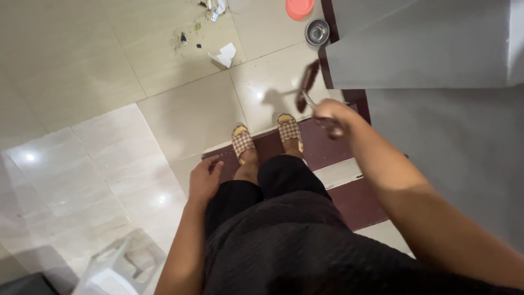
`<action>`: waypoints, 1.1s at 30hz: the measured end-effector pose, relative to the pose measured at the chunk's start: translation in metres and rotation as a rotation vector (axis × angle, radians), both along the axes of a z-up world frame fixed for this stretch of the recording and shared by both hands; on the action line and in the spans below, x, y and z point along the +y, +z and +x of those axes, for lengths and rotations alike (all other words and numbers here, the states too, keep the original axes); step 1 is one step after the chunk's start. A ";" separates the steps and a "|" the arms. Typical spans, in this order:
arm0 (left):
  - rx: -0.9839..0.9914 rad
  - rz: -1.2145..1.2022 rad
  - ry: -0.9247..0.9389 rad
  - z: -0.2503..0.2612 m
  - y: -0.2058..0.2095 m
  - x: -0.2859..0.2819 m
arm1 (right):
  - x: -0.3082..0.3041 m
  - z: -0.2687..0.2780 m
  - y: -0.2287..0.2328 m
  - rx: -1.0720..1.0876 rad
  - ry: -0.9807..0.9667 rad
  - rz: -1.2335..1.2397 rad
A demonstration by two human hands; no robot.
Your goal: The person sweeps white debris and dark particles across a tiled floor using a broom and picks up a plastic pet bowl by hand.
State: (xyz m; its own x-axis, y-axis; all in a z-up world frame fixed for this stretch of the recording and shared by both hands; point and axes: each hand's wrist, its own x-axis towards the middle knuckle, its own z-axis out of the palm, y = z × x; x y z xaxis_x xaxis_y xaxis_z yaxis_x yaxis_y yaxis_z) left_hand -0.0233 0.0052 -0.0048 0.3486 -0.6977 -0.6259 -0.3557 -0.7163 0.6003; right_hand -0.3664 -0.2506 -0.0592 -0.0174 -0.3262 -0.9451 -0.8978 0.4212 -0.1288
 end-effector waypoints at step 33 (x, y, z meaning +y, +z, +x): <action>0.017 -0.038 0.303 -0.180 -0.013 0.008 | -0.033 -0.100 0.039 -0.219 -0.021 0.120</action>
State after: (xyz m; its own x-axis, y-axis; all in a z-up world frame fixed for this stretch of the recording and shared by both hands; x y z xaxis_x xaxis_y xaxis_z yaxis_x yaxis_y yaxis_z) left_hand -0.2031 0.0131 -0.0177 0.5341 -0.5866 -0.6088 -0.1185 -0.7649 0.6332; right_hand -0.4668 -0.2831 -0.0198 0.1862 -0.2129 -0.9592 -0.8449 0.4635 -0.2669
